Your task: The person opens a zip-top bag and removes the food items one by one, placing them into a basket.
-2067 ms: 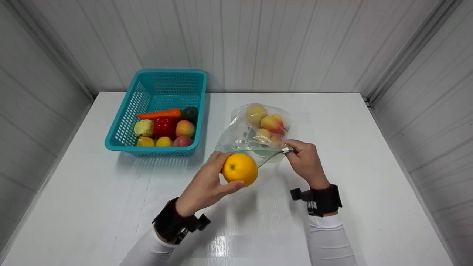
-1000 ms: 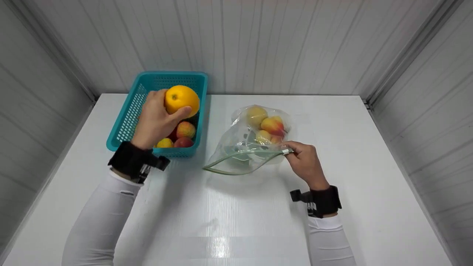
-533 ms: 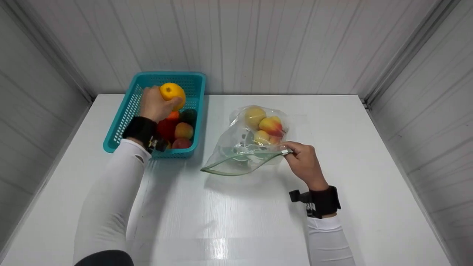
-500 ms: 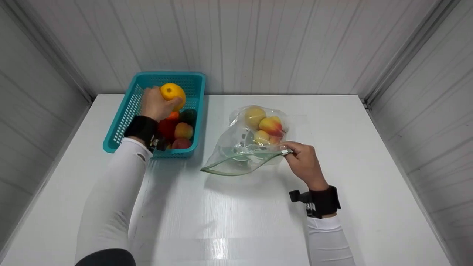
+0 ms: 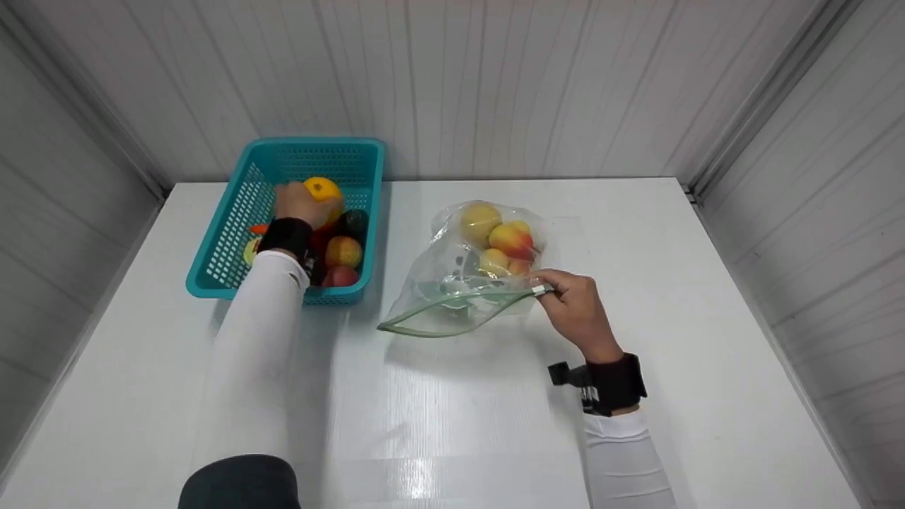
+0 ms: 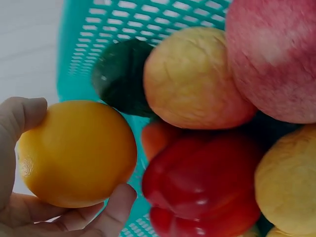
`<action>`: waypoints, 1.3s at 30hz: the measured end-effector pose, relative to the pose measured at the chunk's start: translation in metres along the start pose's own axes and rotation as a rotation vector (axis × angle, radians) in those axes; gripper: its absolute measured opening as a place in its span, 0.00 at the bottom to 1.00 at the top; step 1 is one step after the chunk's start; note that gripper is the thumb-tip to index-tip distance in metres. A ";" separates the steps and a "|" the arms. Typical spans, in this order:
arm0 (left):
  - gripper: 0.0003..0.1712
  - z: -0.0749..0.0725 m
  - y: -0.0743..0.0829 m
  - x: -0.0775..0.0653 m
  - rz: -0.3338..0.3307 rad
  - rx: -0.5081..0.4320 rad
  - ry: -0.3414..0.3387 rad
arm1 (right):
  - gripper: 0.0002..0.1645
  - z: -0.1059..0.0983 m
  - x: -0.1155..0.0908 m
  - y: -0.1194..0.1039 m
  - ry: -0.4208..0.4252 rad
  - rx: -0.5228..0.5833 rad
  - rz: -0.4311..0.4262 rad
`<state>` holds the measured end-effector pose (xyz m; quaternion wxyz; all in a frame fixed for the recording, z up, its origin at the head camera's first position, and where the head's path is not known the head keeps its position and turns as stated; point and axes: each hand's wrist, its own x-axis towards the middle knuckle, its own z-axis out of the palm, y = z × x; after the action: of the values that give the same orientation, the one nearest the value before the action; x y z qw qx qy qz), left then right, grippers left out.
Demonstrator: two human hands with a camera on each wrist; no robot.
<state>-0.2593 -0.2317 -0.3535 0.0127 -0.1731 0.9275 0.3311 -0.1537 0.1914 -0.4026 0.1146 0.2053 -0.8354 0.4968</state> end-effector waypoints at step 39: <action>0.34 -0.010 0.026 -0.043 0.314 -0.055 -0.167 | 0.16 -0.001 0.003 -0.001 -0.002 -0.043 -0.013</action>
<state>-0.2265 -0.2057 -0.3235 0.0330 0.0019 0.9295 0.3673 -0.1557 0.1909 -0.4003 0.1216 0.2086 -0.8447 0.4778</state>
